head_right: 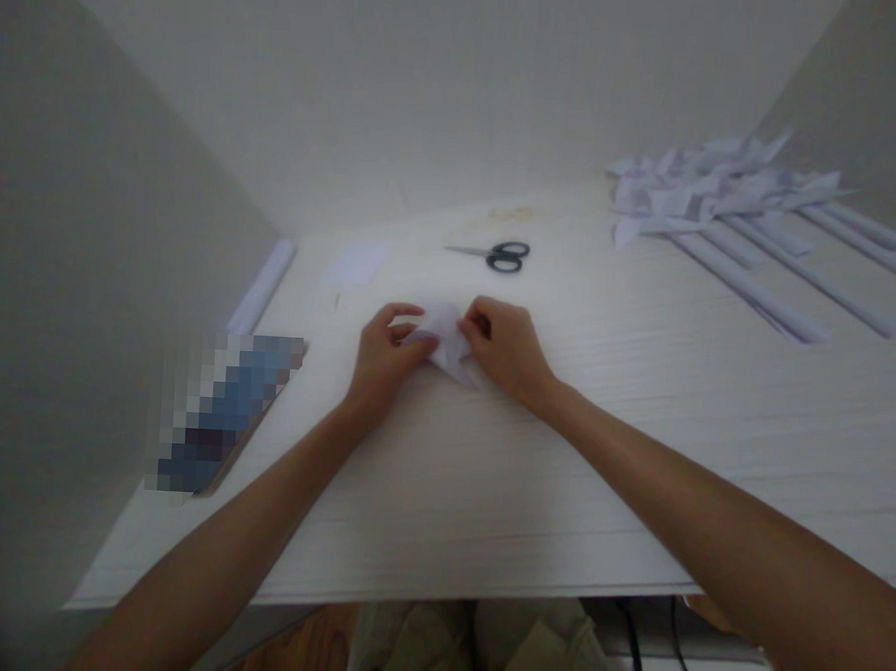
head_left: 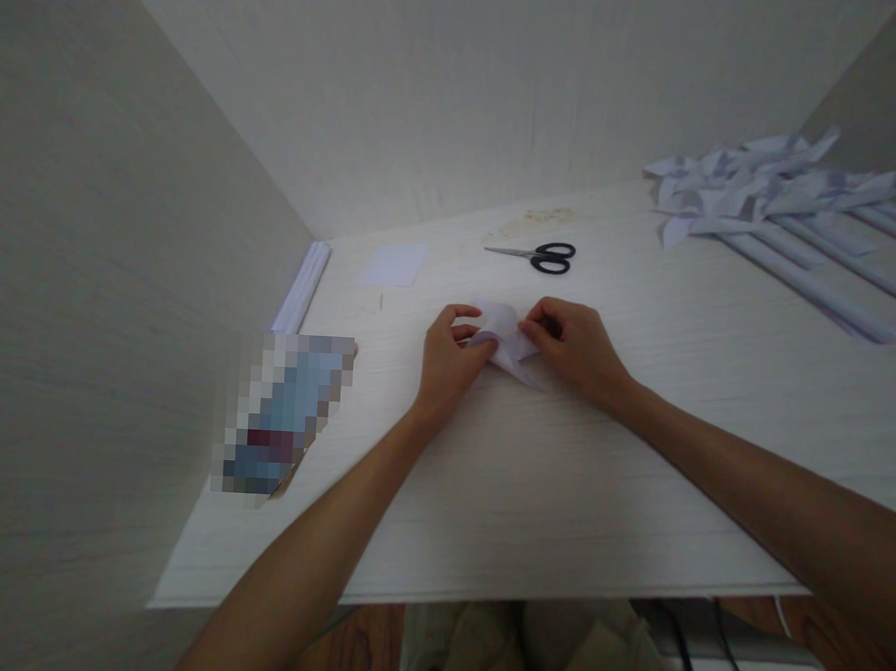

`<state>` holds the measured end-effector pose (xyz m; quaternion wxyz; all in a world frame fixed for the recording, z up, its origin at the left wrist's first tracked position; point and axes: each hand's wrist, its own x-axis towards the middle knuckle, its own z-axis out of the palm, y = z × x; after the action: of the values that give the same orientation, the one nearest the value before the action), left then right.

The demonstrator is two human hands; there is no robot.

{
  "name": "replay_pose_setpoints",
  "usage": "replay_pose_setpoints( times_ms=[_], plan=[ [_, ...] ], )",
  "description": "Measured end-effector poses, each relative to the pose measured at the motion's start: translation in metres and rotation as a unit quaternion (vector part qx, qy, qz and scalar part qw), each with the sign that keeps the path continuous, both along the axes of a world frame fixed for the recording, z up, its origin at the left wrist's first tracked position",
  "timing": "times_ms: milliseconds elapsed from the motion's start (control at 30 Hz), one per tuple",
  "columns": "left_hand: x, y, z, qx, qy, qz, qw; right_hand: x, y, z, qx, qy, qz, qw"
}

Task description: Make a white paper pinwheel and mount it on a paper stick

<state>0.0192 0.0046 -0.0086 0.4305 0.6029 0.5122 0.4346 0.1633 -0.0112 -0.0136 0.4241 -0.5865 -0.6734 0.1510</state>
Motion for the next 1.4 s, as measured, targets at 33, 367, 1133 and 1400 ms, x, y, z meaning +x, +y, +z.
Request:
replay_pose_setpoints(
  times_ms=[33, 367, 1133, 1400],
  plan=[
    [0.0000, 0.0000, -0.0001, 0.000, -0.003, -0.002, 1.000, 0.0000, 0.0000, 0.0000, -0.001, 0.000, 0.001, 1.000],
    [-0.0005, 0.0004, -0.0006, -0.001, -0.010, 0.000, 1.000, 0.0001, -0.0003, 0.0007, -0.017, 0.019, 0.008, 1.000],
    [-0.0009, 0.0004, -0.0002, -0.016, -0.075, -0.006, 0.997, 0.0023, -0.0021, -0.0005, 0.004, -0.003, 0.030, 1.000],
    [-0.0008, -0.0006, 0.0003, -0.015, -0.075, -0.005, 0.997, 0.0024, -0.0016, -0.0009, 0.008, 0.004, 0.038, 0.999]
  ],
)
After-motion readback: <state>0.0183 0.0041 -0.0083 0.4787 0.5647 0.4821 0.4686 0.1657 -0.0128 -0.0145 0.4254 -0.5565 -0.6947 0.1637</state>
